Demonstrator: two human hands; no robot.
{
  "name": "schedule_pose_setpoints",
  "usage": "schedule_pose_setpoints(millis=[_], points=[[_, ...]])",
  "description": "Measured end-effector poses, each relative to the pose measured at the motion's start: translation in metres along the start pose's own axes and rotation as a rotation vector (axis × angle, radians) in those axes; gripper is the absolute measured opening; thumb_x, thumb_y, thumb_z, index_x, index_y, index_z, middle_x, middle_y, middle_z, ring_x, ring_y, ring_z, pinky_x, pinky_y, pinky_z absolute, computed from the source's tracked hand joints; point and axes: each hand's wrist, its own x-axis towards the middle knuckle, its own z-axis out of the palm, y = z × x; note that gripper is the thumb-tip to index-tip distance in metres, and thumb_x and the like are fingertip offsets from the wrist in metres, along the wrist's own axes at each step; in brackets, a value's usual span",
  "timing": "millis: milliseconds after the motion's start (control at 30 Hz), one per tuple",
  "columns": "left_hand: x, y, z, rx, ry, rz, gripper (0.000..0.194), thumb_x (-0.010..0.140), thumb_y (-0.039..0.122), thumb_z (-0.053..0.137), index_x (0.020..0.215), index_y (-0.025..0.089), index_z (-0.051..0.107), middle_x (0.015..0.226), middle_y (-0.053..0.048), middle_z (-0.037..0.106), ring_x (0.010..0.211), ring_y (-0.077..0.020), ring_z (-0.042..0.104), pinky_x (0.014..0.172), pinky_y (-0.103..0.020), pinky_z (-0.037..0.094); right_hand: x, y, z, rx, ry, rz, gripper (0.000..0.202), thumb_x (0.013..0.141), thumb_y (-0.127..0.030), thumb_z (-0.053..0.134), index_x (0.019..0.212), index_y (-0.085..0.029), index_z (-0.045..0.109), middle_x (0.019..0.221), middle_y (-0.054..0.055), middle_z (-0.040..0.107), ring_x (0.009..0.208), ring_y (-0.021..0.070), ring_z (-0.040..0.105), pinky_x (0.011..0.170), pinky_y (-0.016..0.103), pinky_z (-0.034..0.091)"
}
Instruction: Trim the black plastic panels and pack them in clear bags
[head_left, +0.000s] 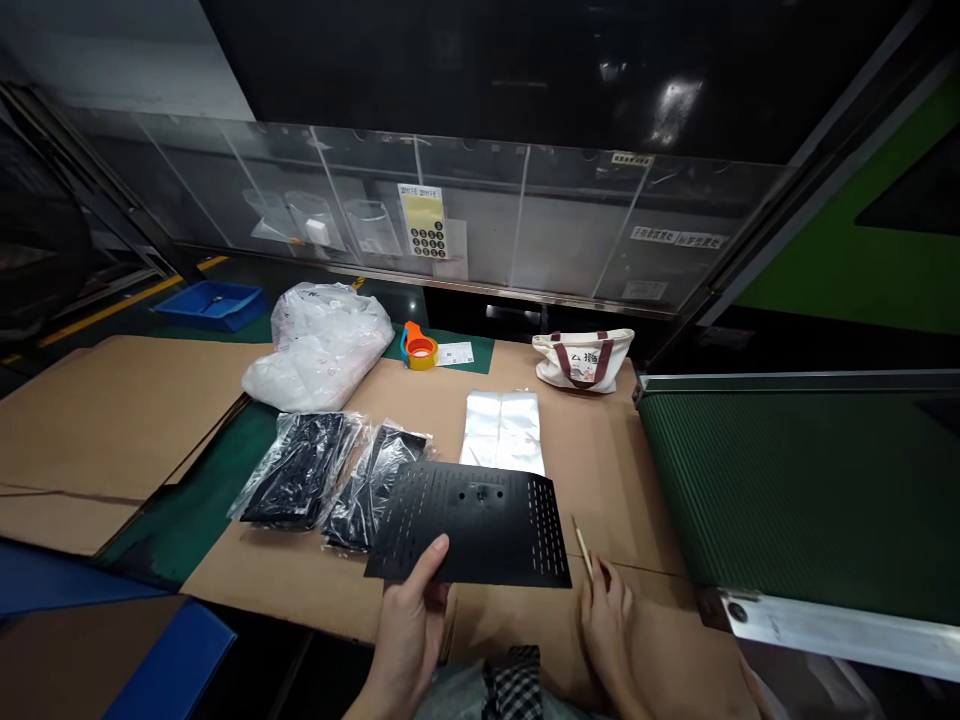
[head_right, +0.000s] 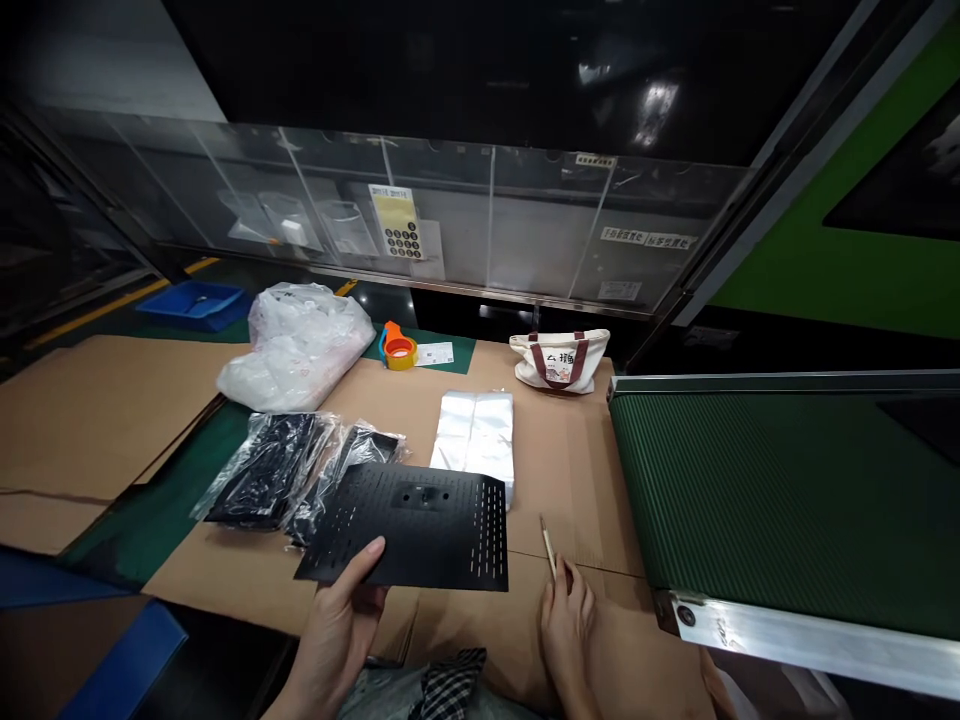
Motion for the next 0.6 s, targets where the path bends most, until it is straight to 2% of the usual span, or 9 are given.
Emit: schedule_pose_setpoints(millis=[67,133,167,233,300,367,400,500,600], points=[[-0.005,-0.003,-0.001,0.006,-0.005,-0.03,0.045,0.07,0.013,0.066,0.113,0.017,0.056,0.107,-0.008,0.063,0.099,-0.024,0.059,0.082,-0.033,0.053,0.0,-0.003,-0.001,0.008,0.007,0.018,0.074,0.074,-0.062,0.033,0.117,-0.005,0.053,0.128,0.024,0.039,0.116,0.0421,0.028,0.096,0.061,0.014],[-0.009,-0.003,-0.001,-0.001,-0.02,-0.048,0.052,0.068,0.015,0.068,0.117,0.019,0.053,0.109,-0.007,0.062,0.099,-0.0251,0.058,0.084,-0.035,0.052,0.004,-0.018,-0.009,0.048,-0.011,0.044,0.078,0.073,-0.064,0.035,0.121,-0.005,0.049,0.135,0.023,0.031,0.123,0.0423,0.019,0.099,0.061,0.009],[-0.012,-0.002,0.0,-0.006,-0.039,-0.063,0.055,0.066,0.016,0.07,0.119,0.019,0.052,0.109,-0.007,0.062,0.1,-0.0256,0.058,0.086,-0.036,0.051,0.006,-0.029,-0.015,0.083,-0.041,0.053,0.078,0.073,-0.065,0.036,0.122,-0.006,0.048,0.134,0.022,0.032,0.124,0.0409,0.019,0.1,0.06,0.011],[-0.018,0.0,0.003,-0.015,-0.076,-0.092,0.062,0.064,0.018,0.072,0.122,0.02,0.049,0.109,-0.007,0.062,0.102,-0.0267,0.057,0.088,-0.038,0.049,0.009,-0.061,-0.033,0.184,-0.162,0.064,0.07,0.077,-0.062,0.035,0.121,-0.01,0.05,0.127,0.018,0.045,0.121,0.0342,0.033,0.1,0.053,0.024],[-0.025,0.0,0.006,-0.01,-0.115,-0.118,0.067,0.063,0.019,0.073,0.124,0.02,0.047,0.109,-0.007,0.063,0.106,-0.027,0.055,0.092,-0.038,0.047,0.008,-0.099,-0.055,0.38,-0.335,0.11,0.058,0.084,-0.057,0.025,0.118,-0.019,0.054,0.115,0.011,0.058,0.109,0.0252,0.05,0.094,0.044,0.038],[-0.03,0.0,0.008,0.001,-0.176,-0.14,0.068,0.063,0.019,0.072,0.125,0.022,0.047,0.11,-0.005,0.062,0.109,-0.0267,0.052,0.096,-0.038,0.043,0.005,-0.136,-0.077,0.87,-0.49,0.337,0.061,0.084,-0.06,0.021,0.115,-0.021,0.057,0.111,0.009,0.061,0.104,0.0243,0.055,0.092,0.044,0.041],[-0.032,0.0,0.009,0.003,-0.213,-0.156,0.065,0.063,0.02,0.072,0.124,0.023,0.048,0.112,-0.005,0.062,0.111,-0.0266,0.051,0.098,-0.039,0.041,0.004,-0.151,-0.087,1.037,-0.534,0.408,0.057,0.084,-0.059,0.027,0.11,-0.022,0.06,0.107,0.008,0.063,0.101,0.024,0.057,0.091,0.043,0.042],[-0.031,0.003,0.008,-0.023,-0.318,-0.212,0.045,0.068,0.03,0.068,0.112,0.023,0.059,0.113,-0.004,0.061,0.114,-0.0274,0.048,0.1,-0.039,0.037,0.005,-0.175,-0.107,1.307,-0.492,0.523,0.034,0.079,-0.048,0.051,0.099,-0.025,0.066,0.1,0.004,0.067,0.096,0.0224,0.06,0.09,0.038,0.044],[-0.026,0.014,0.007,-0.044,-0.383,-0.175,0.035,0.07,0.045,0.061,0.096,0.021,0.067,0.11,-0.004,0.062,0.112,-0.0288,0.048,0.098,-0.039,0.038,0.012,-0.174,-0.118,1.35,-0.39,0.572,0.03,0.079,-0.043,0.054,0.099,-0.024,0.066,0.098,0.004,0.068,0.094,0.022,0.061,0.089,0.037,0.046]])
